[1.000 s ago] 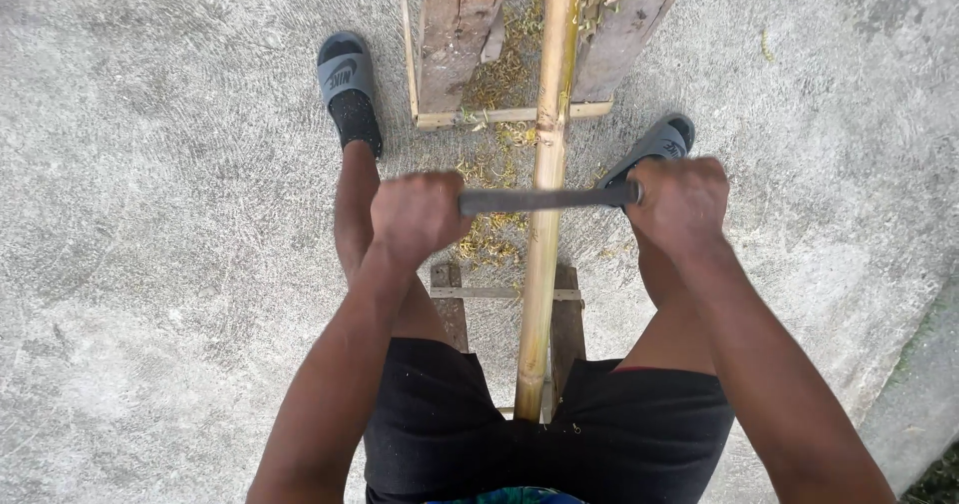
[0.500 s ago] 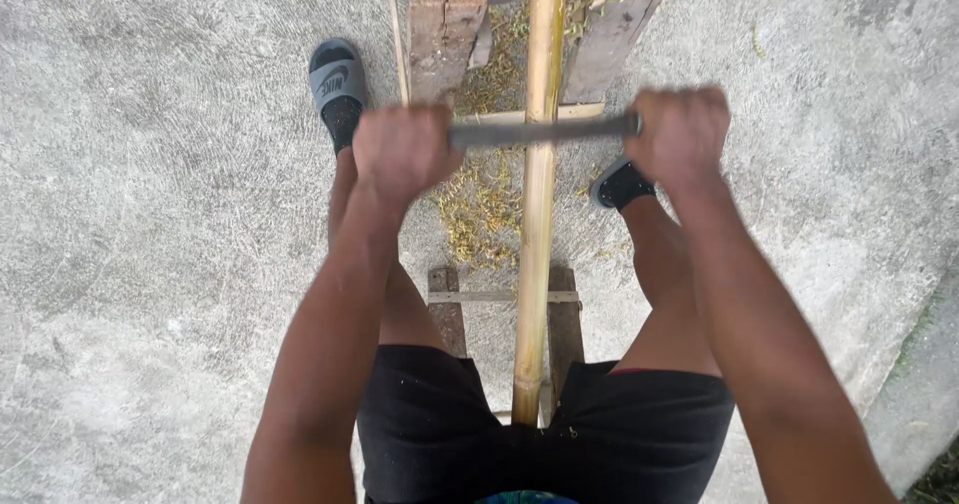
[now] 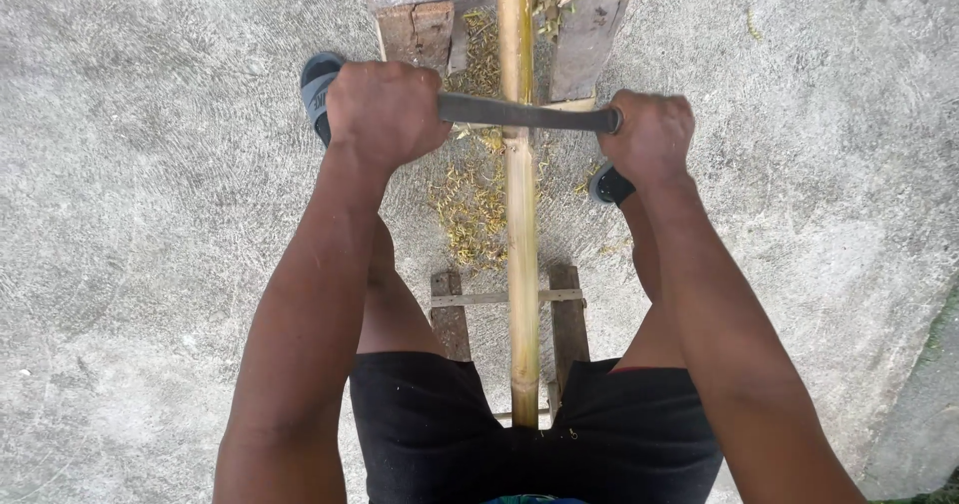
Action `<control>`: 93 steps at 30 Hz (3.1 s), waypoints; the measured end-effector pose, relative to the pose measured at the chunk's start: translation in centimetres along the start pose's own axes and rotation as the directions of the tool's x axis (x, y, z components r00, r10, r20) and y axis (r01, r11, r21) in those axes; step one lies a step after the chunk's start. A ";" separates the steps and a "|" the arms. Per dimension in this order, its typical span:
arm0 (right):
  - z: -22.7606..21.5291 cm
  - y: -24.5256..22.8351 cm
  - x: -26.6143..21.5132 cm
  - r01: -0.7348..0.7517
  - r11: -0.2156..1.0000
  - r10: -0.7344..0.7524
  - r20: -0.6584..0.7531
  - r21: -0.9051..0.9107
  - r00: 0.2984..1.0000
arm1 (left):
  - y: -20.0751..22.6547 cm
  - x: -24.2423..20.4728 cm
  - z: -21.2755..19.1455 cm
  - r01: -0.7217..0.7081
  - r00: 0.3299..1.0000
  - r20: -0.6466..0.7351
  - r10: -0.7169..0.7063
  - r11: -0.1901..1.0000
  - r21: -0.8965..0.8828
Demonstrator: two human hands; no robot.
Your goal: The recorder uses a large knife (machete) as a drawknife to strip the outer layer of a bamboo pole.
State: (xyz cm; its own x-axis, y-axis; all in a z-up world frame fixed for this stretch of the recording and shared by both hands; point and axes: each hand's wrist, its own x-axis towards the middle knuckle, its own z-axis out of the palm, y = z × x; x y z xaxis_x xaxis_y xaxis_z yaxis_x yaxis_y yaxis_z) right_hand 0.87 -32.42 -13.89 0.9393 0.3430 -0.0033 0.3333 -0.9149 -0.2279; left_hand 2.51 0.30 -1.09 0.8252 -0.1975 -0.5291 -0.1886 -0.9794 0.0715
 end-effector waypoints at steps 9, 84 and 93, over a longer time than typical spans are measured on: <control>-1.5 -3.5 -11.2 0.014 0.990 -0.009 -0.035 0.137 0.999 | 2.9 -7.7 4.8 -0.039 0.966 0.254 0.045 0.999 -0.027; 0.1 -1.5 -0.2 0.058 0.986 -0.111 0.350 0.159 0.930 | 18.9 -8.4 14.0 0.474 0.782 0.354 -0.512 0.121 -0.872; -1.4 -3.7 -0.6 0.043 0.980 -0.116 0.383 0.193 0.916 | 18.8 -8.0 14.3 0.463 0.781 0.318 -0.537 0.157 -0.872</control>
State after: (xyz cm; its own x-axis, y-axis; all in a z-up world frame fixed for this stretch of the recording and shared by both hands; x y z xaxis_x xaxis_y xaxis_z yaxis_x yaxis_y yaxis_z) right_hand -0.76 -29.53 -11.64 0.7911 0.5018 -0.3498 0.3517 -0.8410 -0.4111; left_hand -15.24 -15.91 -7.56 0.5765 0.3848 -0.7209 0.8171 -0.2810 0.5034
